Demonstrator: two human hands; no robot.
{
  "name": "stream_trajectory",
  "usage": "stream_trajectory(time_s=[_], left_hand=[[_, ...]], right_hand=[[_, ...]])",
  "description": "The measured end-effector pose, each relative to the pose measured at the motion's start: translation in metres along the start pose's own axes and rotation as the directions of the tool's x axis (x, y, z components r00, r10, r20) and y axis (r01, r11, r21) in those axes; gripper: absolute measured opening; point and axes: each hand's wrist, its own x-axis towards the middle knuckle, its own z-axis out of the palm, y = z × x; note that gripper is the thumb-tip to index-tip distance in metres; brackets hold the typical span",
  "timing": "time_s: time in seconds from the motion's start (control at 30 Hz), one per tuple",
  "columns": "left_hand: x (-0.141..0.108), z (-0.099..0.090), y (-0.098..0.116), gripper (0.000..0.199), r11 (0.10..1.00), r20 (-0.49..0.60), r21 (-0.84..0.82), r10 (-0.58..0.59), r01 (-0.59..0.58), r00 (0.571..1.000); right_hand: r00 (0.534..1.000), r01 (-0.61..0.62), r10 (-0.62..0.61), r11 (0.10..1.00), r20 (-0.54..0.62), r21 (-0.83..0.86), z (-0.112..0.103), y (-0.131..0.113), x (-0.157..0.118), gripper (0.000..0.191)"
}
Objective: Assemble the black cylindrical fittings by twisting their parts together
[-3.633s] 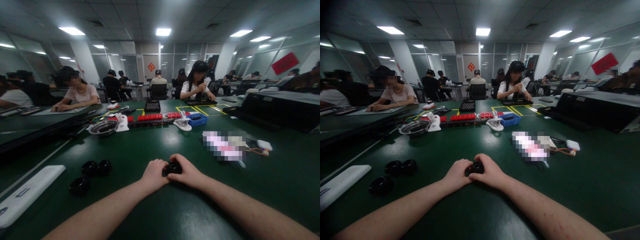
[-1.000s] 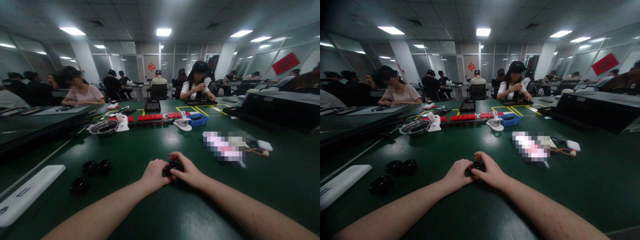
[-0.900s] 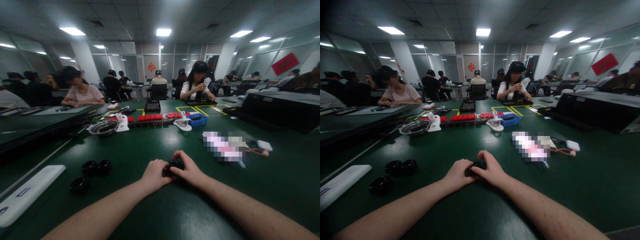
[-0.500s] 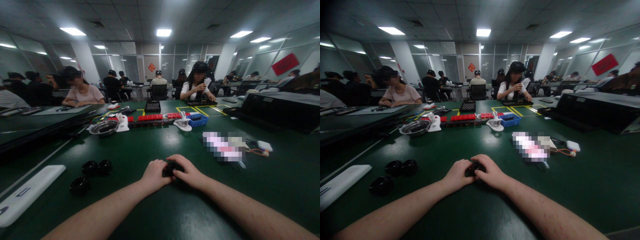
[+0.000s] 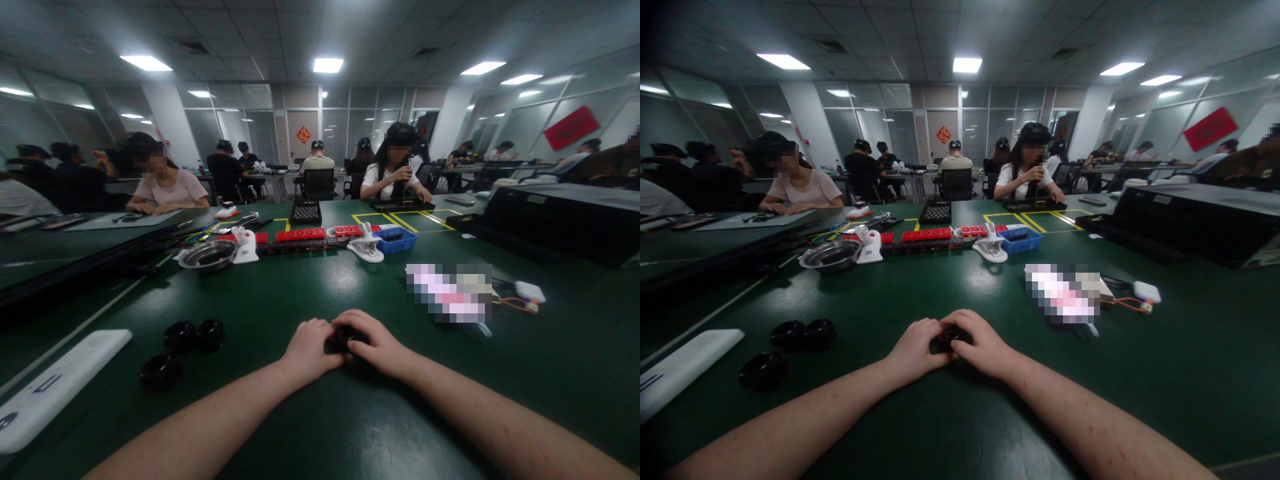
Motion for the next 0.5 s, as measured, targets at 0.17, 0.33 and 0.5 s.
stream_trajectory(time_s=[0.17, 0.33, 0.5], left_hand=[[0.0005, -0.0013, 0.0018, 0.029, 1.000, 0.024, 0.006, -0.001, 0.001, 1.000], [0.0007, -0.0001, 0.0014, 0.027, 1.000, 0.014, 0.007, -0.001, 0.000, 1.000], [0.0006, 0.0017, 0.0002, 0.029, 1.000, -0.003, 0.006, -0.003, 0.003, 1.000]], right_hand=[[0.988, -0.122, 0.117, 0.992, -0.104, -0.036, 0.0055, 0.0048, -0.0017, 0.033], [0.994, -0.080, 0.074, 0.994, -0.081, -0.080, 0.0025, 0.0004, 0.0012, 0.018], [1.000, 0.001, -0.002, 1.000, -0.015, -0.014, 0.0007, 0.0004, 0.0003, 0.030]])
